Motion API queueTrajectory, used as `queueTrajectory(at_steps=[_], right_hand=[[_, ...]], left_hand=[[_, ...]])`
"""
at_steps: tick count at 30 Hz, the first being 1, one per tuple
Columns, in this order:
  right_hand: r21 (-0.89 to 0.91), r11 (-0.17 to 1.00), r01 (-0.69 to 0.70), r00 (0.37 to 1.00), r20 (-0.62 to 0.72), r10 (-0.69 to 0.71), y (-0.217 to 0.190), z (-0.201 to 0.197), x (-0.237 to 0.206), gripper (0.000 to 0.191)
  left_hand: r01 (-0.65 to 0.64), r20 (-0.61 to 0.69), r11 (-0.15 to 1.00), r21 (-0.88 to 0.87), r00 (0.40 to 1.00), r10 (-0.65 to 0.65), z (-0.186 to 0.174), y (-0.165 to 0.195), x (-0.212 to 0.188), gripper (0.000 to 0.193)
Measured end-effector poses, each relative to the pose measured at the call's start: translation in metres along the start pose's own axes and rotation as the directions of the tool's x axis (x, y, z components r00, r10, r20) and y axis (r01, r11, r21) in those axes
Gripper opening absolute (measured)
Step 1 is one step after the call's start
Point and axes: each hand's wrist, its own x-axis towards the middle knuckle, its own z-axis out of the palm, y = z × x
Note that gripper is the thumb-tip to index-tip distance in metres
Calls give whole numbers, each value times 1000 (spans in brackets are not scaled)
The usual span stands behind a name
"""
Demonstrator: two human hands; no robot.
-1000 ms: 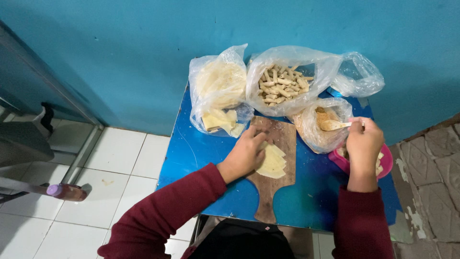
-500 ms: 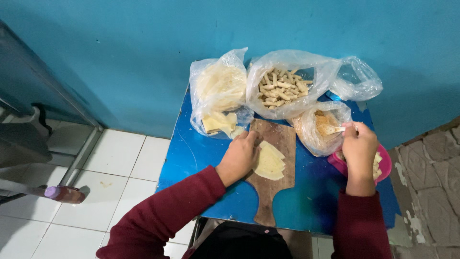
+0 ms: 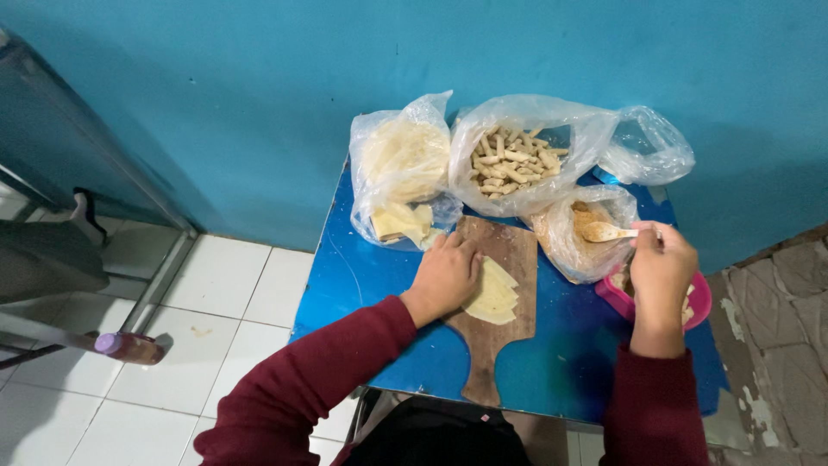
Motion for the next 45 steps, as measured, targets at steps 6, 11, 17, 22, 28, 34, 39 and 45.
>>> queueTrajectory(at_steps=[6,11,17,22,28,34,39,45], right_hand=[[10,999,50,998,26,-51,9,1,0,17],[-26,996,84,996,-17,-85,14,2,2,17],[-26,998,58,998,-34,-59,4,0,2,20],[1,999,39,998,-43,-39,-3,1,-2,21],[67,998,-4,999,-50,7,2,0,0,20],[344,938,-49,996,-56,73,11,-7,1,15],[455,870,-188,982,69,176,-13,-13,-31,14],[360,890,-280,945,266,189,-55,-4,-110,23]], left_hand=[[82,111,982,-172,992,-63,-3,0,4,17],[-45,28,939,-341,998,58,-8,-2,8,27],[-116,-22,981,-156,993,114,-21,3,6,33],[-91,-14,993,-69,996,91,-26,7,4,21],[-79,40,997,10,996,78,-19,3,2,25],[-142,-25,989,49,989,144,-12,-2,-1,21],[-163,-48,984,68,985,167,-29,-1,-3,17],[-65,47,997,32,997,63,-45,16,-29,6]])
